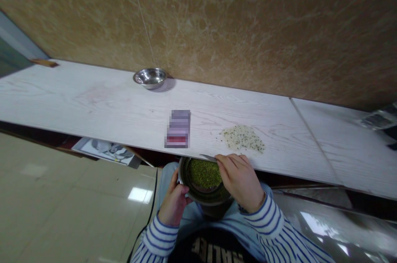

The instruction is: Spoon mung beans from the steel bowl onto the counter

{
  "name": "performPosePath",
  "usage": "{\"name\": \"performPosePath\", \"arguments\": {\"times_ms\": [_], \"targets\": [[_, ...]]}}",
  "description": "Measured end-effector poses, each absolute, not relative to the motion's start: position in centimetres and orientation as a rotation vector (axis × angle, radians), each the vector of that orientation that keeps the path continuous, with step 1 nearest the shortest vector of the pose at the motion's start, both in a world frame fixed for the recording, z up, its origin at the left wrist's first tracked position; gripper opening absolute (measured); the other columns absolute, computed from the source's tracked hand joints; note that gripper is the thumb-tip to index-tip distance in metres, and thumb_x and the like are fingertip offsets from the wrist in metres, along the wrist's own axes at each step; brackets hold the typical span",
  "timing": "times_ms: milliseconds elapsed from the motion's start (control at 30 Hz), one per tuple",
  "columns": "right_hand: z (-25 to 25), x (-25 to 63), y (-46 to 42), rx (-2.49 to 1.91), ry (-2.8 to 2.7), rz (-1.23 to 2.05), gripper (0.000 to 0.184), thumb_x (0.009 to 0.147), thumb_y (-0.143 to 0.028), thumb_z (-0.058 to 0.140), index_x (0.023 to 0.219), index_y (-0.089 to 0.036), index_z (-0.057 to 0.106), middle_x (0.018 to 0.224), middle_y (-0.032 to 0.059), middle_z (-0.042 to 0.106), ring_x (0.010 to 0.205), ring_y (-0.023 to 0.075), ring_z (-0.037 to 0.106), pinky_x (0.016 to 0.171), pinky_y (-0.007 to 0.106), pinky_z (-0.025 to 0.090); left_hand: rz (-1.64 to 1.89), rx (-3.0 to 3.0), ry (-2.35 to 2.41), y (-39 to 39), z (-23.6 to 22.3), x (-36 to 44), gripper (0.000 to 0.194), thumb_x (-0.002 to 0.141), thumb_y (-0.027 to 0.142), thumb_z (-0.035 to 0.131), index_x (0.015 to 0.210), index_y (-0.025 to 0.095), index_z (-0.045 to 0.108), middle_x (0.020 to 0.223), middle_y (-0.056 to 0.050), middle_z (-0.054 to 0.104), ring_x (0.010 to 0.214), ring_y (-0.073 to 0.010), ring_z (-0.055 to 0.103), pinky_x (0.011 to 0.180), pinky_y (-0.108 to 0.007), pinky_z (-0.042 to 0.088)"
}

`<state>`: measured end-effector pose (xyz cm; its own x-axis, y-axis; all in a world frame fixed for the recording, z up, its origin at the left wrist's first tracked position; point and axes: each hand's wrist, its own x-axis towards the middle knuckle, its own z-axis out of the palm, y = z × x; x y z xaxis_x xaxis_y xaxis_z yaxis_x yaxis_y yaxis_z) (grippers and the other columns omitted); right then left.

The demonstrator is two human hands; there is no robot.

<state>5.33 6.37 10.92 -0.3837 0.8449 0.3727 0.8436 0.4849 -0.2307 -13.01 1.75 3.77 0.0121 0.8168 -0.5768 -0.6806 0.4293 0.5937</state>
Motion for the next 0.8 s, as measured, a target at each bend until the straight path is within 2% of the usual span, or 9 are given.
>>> {"name": "performPosePath", "arguments": {"times_ms": [233,400,500,600,667,733,800], "targets": [[10.5,6.0,7.2,-1.479,-2.223,-0.051,0.02,0.091,-0.019,0.046,0.105,-0.019,0.06,0.085,0.0058,0.068,0.079,0.0178,0.06,0.074,0.031,0.04,1.183,0.168,1.047,2.0,3.8,-12.8,0.074,0.061,0.01,0.058,0.13,0.031,0.045,0.1,-0.002,0.065,0.074,-0.0165,0.059,0.066,-0.032,0.051],[10.4,6.7,8.3,-1.581,-2.145,-0.011,0.019,0.09,-0.02,0.044,0.103,-0.019,0.058,0.089,0.008,0.069,0.082,0.0207,0.061,0.076,0.034,0.042,1.157,0.169,1.048,2.0,3.7,-13.0,0.075,0.061,0.011,0.058,0.133,0.03,0.043,0.107,-0.004,0.065,0.083,-0.0189,0.061,0.068,-0.032,0.05],[10.9,6.5,9.2,-1.57,-2.021,0.248,0.017,0.089,-0.02,0.045,0.103,-0.019,0.053,0.094,0.0079,0.068,0.086,0.0208,0.061,0.077,0.034,0.044,1.158,0.158,1.055,2.0,3.5,-13.3,0.076,0.06,0.011,0.058,0.133,0.03,0.043,0.108,-0.003,0.065,0.081,-0.0181,0.06,0.068,-0.032,0.051],[11.5,5.3,10.7,-1.438,-1.893,0.679,0.015,0.09,-0.025,0.043,0.105,-0.022,0.044,0.096,0.0054,0.068,0.08,0.0162,0.062,0.071,0.03,0.045,1.185,0.152,1.088,2.0,3.3,-13.7,0.078,0.059,0.012,0.057,0.133,0.03,0.042,0.107,-0.004,0.065,0.08,-0.019,0.06,0.066,-0.033,0.051],[11.6,3.9,12.0,-1.298,-1.876,0.934,0.013,0.091,-0.027,0.041,0.103,-0.023,0.04,0.088,0.003,0.067,0.074,0.014,0.06,0.066,0.028,0.044,1.195,0.138,1.103,1.9,3.1,-14.0,0.08,0.058,0.013,0.058,0.133,0.031,0.041,0.109,-0.004,0.064,0.081,-0.0202,0.061,0.065,-0.033,0.051],[11.5,2.3,13.4,-1.224,-1.931,1.068,0.011,0.091,-0.026,0.038,0.101,-0.022,0.04,0.072,-0.0017,0.063,0.067,0.013,0.057,0.064,0.027,0.042,1.183,0.121,1.112,1.8,2.9,-14.4,0.081,0.057,0.013,0.058,0.134,0.032,0.04,0.11,-0.004,0.063,0.083,-0.021,0.061,0.066,-0.033,0.051],[11.2,0.8,14.5,-1.166,-1.981,1.167,0.011,0.091,-0.026,0.037,0.101,-0.022,0.04,0.068,-0.0035,0.059,0.063,0.0122,0.055,0.062,0.027,0.041,1.181,0.115,1.116,1.7,2.7,-14.8,0.08,0.058,0.014,0.057,0.134,0.031,0.04,0.112,-0.005,0.062,0.086,-0.0219,0.061,0.067,-0.034,0.05]]}}
